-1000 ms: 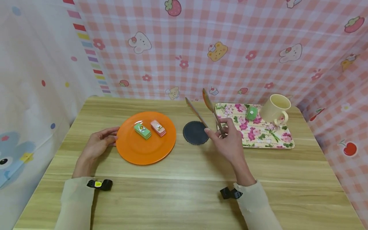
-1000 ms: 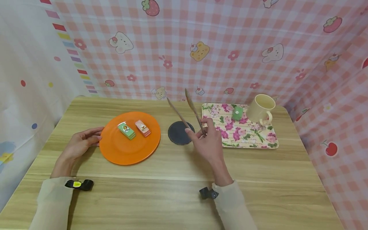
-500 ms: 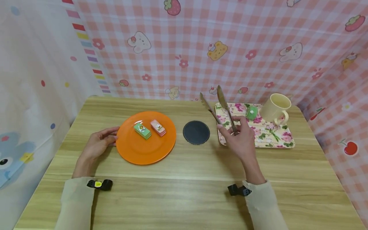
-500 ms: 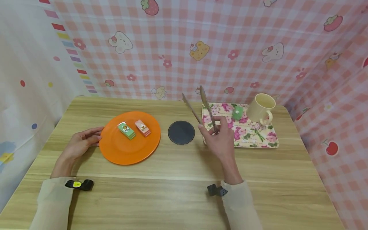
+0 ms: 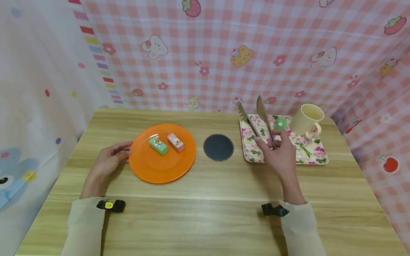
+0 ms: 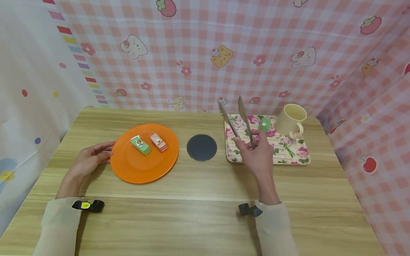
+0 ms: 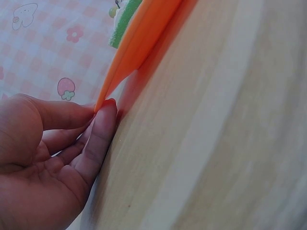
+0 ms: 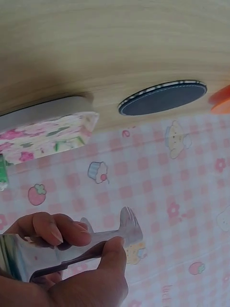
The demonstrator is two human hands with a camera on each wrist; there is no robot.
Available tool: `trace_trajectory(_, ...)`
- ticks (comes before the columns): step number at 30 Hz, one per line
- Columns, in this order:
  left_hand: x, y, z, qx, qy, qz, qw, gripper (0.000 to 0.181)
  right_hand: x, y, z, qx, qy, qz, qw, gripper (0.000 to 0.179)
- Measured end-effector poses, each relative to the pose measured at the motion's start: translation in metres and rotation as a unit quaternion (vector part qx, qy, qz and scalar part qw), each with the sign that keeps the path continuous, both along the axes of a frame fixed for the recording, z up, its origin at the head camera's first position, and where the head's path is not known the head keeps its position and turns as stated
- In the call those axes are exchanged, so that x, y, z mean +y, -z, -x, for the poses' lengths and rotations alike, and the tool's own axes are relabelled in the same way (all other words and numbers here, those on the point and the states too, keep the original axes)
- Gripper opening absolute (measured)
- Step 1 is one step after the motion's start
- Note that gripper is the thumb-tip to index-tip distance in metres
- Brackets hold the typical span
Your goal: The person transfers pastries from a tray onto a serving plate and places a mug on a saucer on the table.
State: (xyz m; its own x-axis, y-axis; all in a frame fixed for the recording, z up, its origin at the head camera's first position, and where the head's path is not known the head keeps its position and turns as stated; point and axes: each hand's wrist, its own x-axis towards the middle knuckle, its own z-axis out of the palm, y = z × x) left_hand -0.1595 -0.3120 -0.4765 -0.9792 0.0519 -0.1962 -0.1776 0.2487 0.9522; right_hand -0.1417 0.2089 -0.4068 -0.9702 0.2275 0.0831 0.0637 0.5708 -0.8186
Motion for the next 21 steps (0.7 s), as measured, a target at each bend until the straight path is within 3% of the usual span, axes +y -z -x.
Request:
trace_trajectory(12,0.001,-0.001,-0.001,-0.005,-0.005,0.009,0.9999,0.050,0.023,-0.004,0.000,-0.007,0.041,-0.004,0.9991,0.069)
trace_trajectory(21,0.000,-0.002,-0.002,-0.006,-0.005,0.010,0.9999,0.050,0.044,-0.003,0.002,-0.034,0.096,-0.035,0.9942,0.069)
